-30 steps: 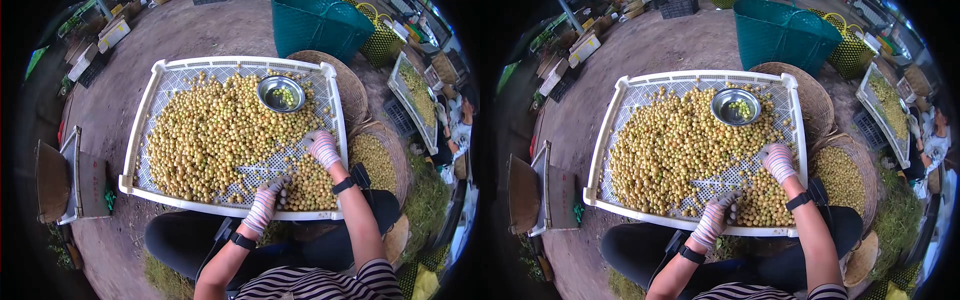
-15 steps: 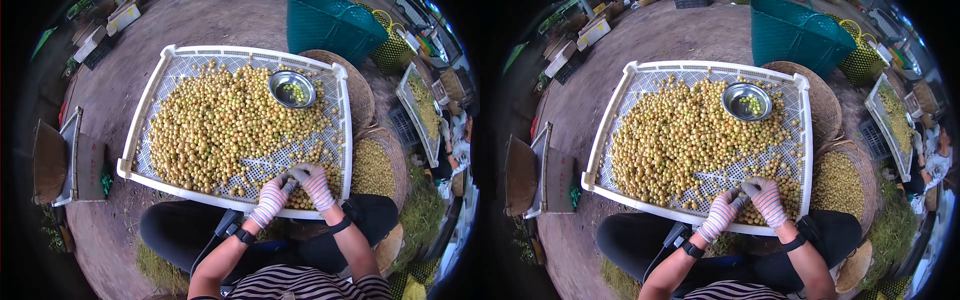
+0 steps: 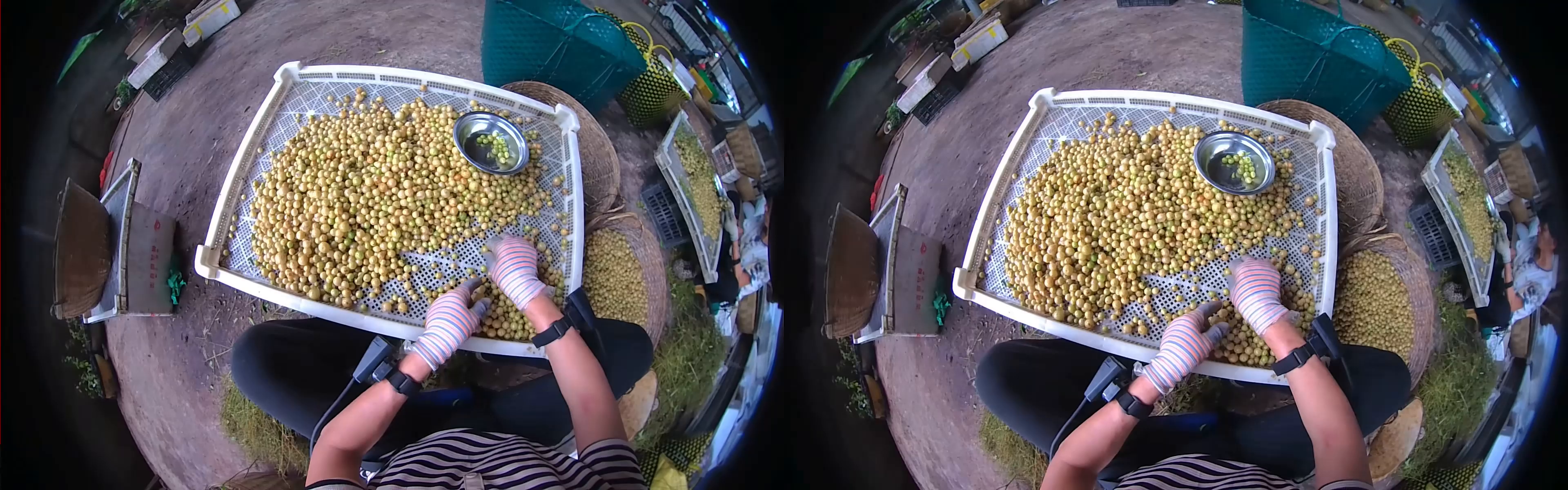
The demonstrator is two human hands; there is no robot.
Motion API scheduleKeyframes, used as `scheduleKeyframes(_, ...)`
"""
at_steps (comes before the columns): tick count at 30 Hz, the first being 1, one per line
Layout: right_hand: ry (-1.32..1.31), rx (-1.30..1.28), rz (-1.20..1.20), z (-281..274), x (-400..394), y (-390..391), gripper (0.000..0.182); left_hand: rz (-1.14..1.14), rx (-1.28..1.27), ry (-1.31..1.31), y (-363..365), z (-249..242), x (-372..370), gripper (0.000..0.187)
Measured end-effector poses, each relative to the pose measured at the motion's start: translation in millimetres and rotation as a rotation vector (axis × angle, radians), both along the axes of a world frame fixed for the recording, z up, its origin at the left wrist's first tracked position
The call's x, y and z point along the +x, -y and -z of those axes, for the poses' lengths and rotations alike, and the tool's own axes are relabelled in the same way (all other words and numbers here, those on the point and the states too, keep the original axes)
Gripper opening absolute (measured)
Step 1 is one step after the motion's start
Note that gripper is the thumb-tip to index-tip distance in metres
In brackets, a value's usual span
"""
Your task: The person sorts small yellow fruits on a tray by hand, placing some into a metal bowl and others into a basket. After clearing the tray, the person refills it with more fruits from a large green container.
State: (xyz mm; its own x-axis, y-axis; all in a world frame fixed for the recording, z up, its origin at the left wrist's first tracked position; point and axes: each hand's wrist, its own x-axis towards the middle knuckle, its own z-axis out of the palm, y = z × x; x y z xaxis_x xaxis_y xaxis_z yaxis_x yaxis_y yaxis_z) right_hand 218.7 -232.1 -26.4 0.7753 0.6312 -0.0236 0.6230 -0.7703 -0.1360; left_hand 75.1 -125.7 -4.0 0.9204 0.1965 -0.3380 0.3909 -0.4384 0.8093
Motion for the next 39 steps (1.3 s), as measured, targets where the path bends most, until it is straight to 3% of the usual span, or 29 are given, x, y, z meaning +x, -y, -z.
scheduleKeyframes(8,-0.166,0.271,0.093,-2,0,7,0.011,-0.212,-0.321,0.031,-10,7,4,0.044)
scheduleKeyframes(12,-0.212,0.345,-0.063,-27,-27,9,0.010,-0.379,-0.573,0.101,-8,25,10,0.038)
scheduleKeyframes(15,-0.208,0.210,-0.095,-42,-47,6,0.010,-0.321,-0.692,0.081,-11,24,15,0.035)
scheduleKeyframes(16,-0.143,0.298,-0.168,-37,-49,10,0.010,-0.332,-0.740,0.134,-10,21,14,0.027)
scheduleKeyframes(19,-0.456,0.379,0.002,-45,-66,22,0.011,-0.430,-0.674,0.096,-15,13,11,0.023)
scheduleKeyframes(20,-0.413,0.474,-0.039,-40,-76,28,0.013,-0.464,-0.646,0.048,-17,14,12,0.020)
scheduleKeyframes(23,-0.493,0.149,-0.226,-52,-104,40,0.010,-0.581,-0.655,0.214,-15,45,14,0.019)
scheduleKeyframes(26,-0.570,0.058,-0.306,-67,-96,53,0.010,-0.595,-0.709,0.188,-15,38,13,0.019)
scheduleKeyframes(29,-0.832,-0.050,-0.367,-89,-75,66,0.010,-0.584,-0.686,0.192,-14,39,13,0.018)
scheduleKeyframes(32,-0.881,-0.198,-0.452,-90,-62,79,0.013,-0.594,-0.769,0.089,-15,24,13,0.022)
scheduleKeyframes(34,-0.605,-0.224,-0.310,-91,-33,70,0.017,-0.577,-0.774,0.116,-13,19,14,0.020)
scheduleKeyframes(35,-0.491,-0.007,-0.130,-76,-21,68,0.016,-0.569,-0.771,0.127,-13,18,13,0.020)
scheduleKeyframes(37,-0.121,0.282,-0.081,-59,1,54,0.014,-0.547,-0.746,0.124,-12,22,13,0.020)
scheduleKeyframes(39,-0.019,0.119,-0.131,-27,24,49,0.016,-0.544,-0.706,0.124,-9,26,14,0.020)
